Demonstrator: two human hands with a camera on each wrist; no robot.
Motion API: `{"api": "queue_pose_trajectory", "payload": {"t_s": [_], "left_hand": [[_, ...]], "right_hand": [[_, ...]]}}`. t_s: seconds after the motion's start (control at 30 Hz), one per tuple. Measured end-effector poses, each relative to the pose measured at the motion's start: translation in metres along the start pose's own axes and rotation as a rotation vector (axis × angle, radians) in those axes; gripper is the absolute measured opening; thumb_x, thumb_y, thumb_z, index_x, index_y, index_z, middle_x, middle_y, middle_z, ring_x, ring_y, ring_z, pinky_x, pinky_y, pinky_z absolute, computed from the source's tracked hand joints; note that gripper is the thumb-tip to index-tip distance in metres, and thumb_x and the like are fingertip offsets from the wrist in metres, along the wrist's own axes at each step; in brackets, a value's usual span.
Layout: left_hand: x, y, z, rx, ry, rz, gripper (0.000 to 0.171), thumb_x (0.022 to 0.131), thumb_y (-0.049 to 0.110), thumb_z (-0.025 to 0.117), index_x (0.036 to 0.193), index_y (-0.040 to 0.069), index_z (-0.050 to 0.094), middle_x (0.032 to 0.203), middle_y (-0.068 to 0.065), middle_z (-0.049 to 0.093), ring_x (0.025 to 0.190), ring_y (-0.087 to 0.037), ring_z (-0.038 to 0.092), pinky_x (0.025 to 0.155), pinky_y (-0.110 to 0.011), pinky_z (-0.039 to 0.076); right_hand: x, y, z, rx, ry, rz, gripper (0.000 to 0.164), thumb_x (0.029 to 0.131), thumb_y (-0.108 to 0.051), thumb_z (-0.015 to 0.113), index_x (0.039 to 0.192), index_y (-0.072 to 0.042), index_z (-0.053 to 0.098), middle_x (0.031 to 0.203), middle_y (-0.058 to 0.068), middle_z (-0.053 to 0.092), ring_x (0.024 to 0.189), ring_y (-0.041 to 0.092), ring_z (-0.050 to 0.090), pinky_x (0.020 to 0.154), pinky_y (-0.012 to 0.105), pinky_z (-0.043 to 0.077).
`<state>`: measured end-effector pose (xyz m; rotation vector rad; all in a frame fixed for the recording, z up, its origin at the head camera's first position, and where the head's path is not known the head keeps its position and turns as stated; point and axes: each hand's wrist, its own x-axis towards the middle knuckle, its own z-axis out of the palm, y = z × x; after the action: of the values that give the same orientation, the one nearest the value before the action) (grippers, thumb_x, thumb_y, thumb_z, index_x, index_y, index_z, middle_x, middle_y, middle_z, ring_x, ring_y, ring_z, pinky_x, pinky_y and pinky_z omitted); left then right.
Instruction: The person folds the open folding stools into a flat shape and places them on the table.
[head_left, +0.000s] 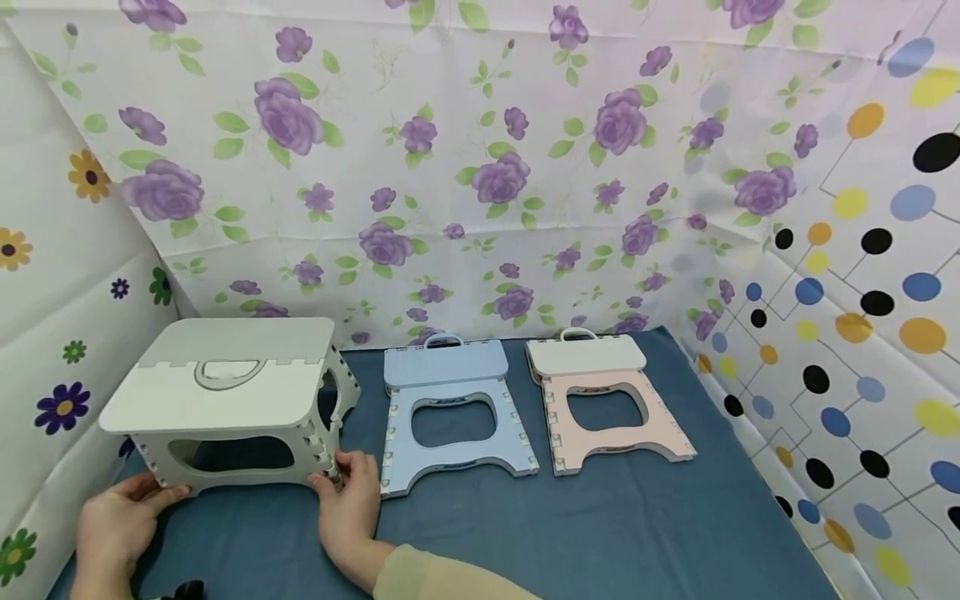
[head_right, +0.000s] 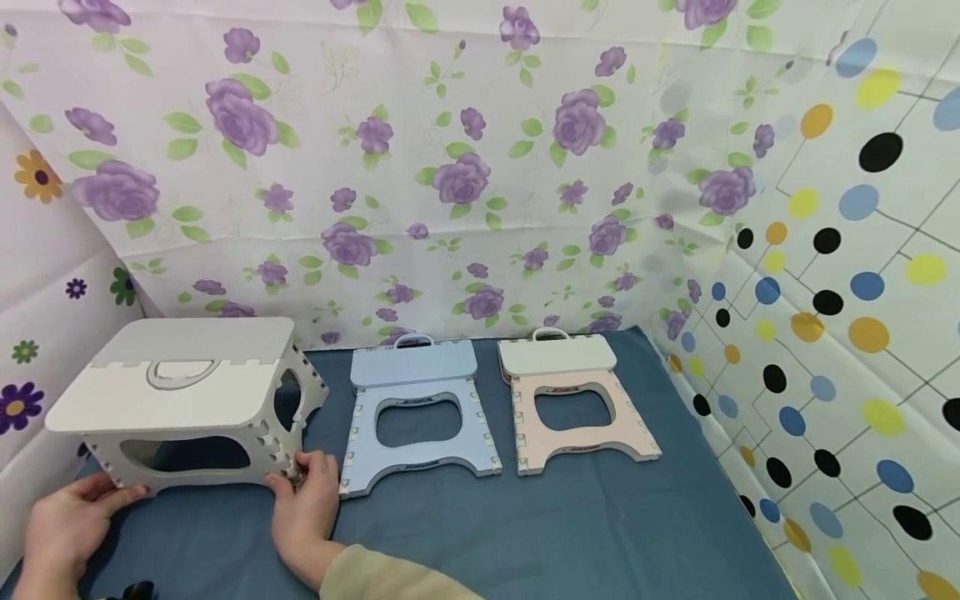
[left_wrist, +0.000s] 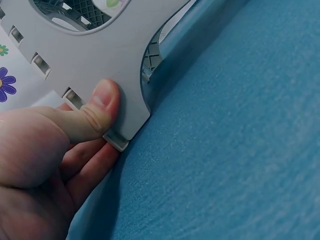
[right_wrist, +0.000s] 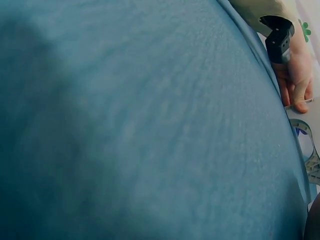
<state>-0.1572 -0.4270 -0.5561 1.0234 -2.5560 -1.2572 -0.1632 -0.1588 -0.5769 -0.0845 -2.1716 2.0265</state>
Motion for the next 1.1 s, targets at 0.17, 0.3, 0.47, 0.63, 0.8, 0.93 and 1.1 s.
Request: {"api": "queue_pose_trajectory", "payload": {"t_s": [0.17,0.3,0.47,0.63,0.8,0.93,1.1], "left_hand": [[-0.0008,-0.0025,0.0008,0.006,0.008,0.011,0.053,0.096,0.014,0.084,0.136,-0.015,0.064,0.124,-0.035,0.069,0.081,-0.021,0.067,0.061,-0.032,0.051],[-0.0023,-0.0021,-0.0003,-0.002,0.005,0.037,0.052,0.097,0.016,0.084,0.134,-0.015,0.066,0.117,-0.033,0.072,0.069,0.002,0.051,0.052,-0.021,0.045],[-0.0049,0.0001,-0.0010,-0.009,0.006,0.061,0.049,0.097,0.014,0.083,0.132,-0.016,0.066,0.114,-0.033,0.073,0.067,0.005,0.049,0.051,-0.019,0.044],[-0.0070,0.0033,-0.0012,-0.006,-0.001,0.052,0.049,0.096,0.013,0.084,0.131,-0.016,0.067,0.108,-0.031,0.075,0.067,0.001,0.051,0.051,-0.022,0.044],[-0.0057,0.0042,-0.0030,-0.007,-0.007,0.050,0.048,0.096,0.012,0.084,0.130,-0.016,0.067,0.103,-0.029,0.076,0.067,0.001,0.052,0.051,-0.023,0.044],[-0.0044,0.0036,-0.0038,-0.010,-0.006,0.042,0.049,0.096,0.013,0.084,0.132,-0.016,0.066,0.106,-0.030,0.076,0.068,0.000,0.052,0.052,-0.023,0.045],[-0.0032,0.0016,-0.0035,-0.012,-0.009,0.036,0.051,0.096,0.014,0.084,0.133,-0.015,0.066,0.110,-0.031,0.075,0.069,0.002,0.052,0.053,-0.024,0.046]], "right_hand": [[-0.0038,0.0012,-0.0005,-0.041,0.020,-0.009,0.038,0.084,-0.017,0.094,0.110,-0.027,0.068,0.108,-0.015,0.058,0.103,0.004,0.062,0.094,0.027,0.057],[-0.0039,0.0009,-0.0013,-0.030,0.025,-0.045,0.037,0.084,-0.017,0.094,0.110,-0.026,0.068,0.111,-0.014,0.063,0.105,0.005,0.065,0.092,0.029,0.058],[-0.0025,0.0015,-0.0012,-0.014,0.009,-0.039,0.037,0.085,-0.014,0.092,0.111,-0.024,0.069,0.110,-0.012,0.066,0.105,0.007,0.069,0.088,0.028,0.059],[-0.0013,0.0022,-0.0013,-0.004,-0.002,0.017,0.036,0.084,-0.016,0.092,0.110,-0.027,0.070,0.107,-0.016,0.065,0.103,0.006,0.069,0.087,0.027,0.059],[0.0002,0.0011,-0.0010,0.026,-0.009,0.032,0.035,0.085,-0.014,0.091,0.109,-0.026,0.070,0.107,-0.016,0.064,0.105,0.008,0.070,0.088,0.027,0.059],[0.0008,0.0010,0.0004,0.041,-0.009,0.034,0.034,0.085,-0.012,0.091,0.107,-0.026,0.069,0.107,-0.015,0.064,0.107,0.009,0.071,0.088,0.026,0.059],[0.0019,0.0018,0.0021,0.022,-0.012,0.045,0.034,0.085,-0.012,0.091,0.106,-0.028,0.069,0.106,-0.017,0.063,0.107,0.009,0.071,0.088,0.026,0.059]]}}
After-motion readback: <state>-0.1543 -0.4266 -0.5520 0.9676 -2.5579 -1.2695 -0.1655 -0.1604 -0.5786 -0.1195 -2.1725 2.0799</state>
